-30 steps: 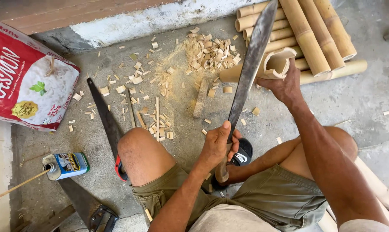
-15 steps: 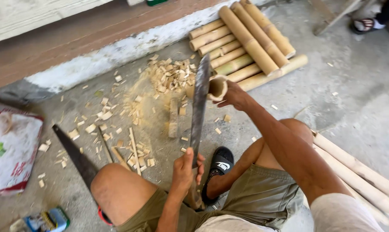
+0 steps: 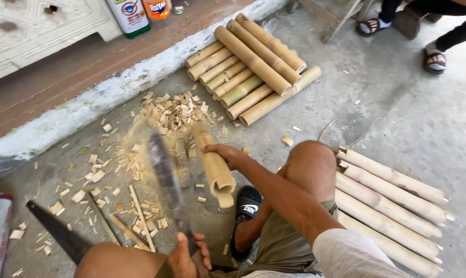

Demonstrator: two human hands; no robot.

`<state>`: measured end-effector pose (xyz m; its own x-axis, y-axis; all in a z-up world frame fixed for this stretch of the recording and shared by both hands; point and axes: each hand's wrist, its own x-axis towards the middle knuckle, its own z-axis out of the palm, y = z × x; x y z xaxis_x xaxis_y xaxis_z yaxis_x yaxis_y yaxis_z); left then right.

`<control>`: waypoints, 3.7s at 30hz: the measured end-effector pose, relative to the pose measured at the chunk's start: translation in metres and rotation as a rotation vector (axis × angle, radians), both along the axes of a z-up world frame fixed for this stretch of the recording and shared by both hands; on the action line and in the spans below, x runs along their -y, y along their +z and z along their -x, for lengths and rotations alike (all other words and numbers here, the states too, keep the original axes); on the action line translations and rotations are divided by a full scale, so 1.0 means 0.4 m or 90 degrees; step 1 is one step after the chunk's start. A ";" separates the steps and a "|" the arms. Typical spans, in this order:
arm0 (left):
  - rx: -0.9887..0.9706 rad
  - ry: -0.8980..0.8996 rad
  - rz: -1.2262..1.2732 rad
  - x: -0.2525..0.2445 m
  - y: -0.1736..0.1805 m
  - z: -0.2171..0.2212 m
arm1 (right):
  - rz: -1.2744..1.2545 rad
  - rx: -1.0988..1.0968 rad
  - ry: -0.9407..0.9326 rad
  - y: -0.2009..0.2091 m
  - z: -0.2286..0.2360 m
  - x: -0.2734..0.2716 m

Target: The recorder is using a machete and other hand tools to process bamboo stalks, carving and shaping them likely for furniture assembly.

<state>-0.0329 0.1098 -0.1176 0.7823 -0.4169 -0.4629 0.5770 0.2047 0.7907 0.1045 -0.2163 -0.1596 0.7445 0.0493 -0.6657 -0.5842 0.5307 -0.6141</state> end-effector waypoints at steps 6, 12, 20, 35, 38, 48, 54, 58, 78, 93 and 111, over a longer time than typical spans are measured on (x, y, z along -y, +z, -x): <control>-0.171 0.143 0.019 -0.031 -0.047 -0.064 | 0.076 0.142 -0.087 0.168 0.013 -0.031; -0.252 0.099 0.072 -0.070 -0.226 -0.112 | 0.233 0.390 -0.075 0.310 0.012 -0.029; -0.266 0.022 -0.076 -0.030 -0.166 -0.127 | 0.656 0.419 -0.075 0.387 -0.080 0.018; -0.186 0.124 -0.106 0.053 0.004 -0.062 | 0.641 0.526 -0.093 0.265 -0.105 0.093; -0.173 0.163 -0.082 0.046 0.067 -0.035 | 0.615 0.486 -0.055 0.331 -0.073 0.098; -0.140 0.140 -0.025 0.053 0.084 -0.026 | 0.587 0.518 -0.114 0.475 -0.013 0.123; -0.112 0.135 -0.030 0.054 0.085 -0.027 | 0.667 0.518 -0.133 0.498 -0.004 0.087; -0.091 0.130 -0.064 0.059 0.088 -0.024 | 0.656 0.488 -0.159 0.484 -0.009 0.110; 0.530 0.026 -0.257 0.125 0.208 -0.066 | 0.764 0.533 -0.033 0.379 -0.023 0.096; 0.379 0.004 -0.218 0.205 0.226 -0.104 | 0.756 0.539 -0.271 0.300 0.002 -0.105; 0.655 0.005 -0.235 0.309 0.310 -0.176 | 0.950 0.537 0.013 0.432 0.019 0.075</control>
